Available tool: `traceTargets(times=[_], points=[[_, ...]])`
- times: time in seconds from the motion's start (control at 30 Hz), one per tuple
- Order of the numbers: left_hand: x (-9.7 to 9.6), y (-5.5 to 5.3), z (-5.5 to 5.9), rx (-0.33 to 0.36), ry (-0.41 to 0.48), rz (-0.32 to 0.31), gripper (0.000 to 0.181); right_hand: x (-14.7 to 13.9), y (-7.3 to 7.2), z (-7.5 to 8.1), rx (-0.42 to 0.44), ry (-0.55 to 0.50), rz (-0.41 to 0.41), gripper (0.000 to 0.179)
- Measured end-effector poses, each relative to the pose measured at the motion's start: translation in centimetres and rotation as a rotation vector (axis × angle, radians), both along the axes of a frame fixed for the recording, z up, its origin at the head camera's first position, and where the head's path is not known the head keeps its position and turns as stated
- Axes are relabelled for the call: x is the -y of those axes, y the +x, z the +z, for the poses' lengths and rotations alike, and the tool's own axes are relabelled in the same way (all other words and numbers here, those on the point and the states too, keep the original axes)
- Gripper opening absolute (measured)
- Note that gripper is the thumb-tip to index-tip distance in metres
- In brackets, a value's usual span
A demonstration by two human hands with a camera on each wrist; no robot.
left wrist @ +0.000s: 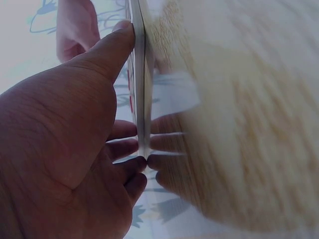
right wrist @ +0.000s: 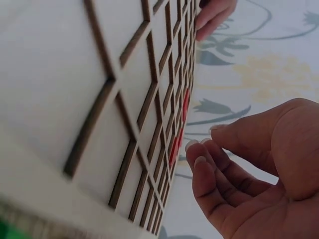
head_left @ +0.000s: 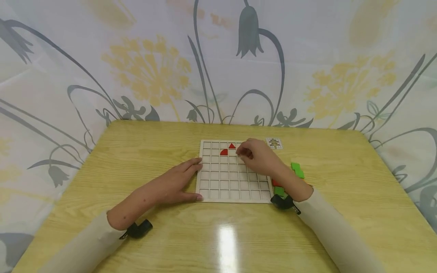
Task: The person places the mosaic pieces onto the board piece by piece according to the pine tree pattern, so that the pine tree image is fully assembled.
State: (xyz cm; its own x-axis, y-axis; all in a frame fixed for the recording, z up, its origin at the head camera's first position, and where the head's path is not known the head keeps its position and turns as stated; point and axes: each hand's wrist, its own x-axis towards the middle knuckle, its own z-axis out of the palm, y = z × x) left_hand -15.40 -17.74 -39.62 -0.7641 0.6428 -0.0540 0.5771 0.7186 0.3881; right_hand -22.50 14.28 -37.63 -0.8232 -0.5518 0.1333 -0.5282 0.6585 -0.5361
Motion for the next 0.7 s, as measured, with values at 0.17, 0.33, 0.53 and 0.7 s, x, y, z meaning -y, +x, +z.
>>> traceTargets(times=[0.17, 0.33, 0.53, 0.7], points=[[0.0, 0.1, -0.1, -0.017, 0.001, -0.002, 0.100, -1.6, 0.9, 0.1, -0.001, 0.002, -0.022, 0.014], [0.0, 0.1, -0.1, -0.019, -0.004, -0.006, 0.100, -3.2, 1.6, 0.1, -0.021, 0.016, -0.041, 0.013], [-0.1, 0.1, 0.0, -0.010, -0.001, -0.001, 0.101, -5.1, 2.6, 0.0, 0.019, 0.010, -0.063, 0.009], [-0.1, 0.1, 0.0, -0.005, -0.004, 0.002, 0.101, -6.5, 3.5, -0.3, 0.023, 0.011, -0.056, 0.008]])
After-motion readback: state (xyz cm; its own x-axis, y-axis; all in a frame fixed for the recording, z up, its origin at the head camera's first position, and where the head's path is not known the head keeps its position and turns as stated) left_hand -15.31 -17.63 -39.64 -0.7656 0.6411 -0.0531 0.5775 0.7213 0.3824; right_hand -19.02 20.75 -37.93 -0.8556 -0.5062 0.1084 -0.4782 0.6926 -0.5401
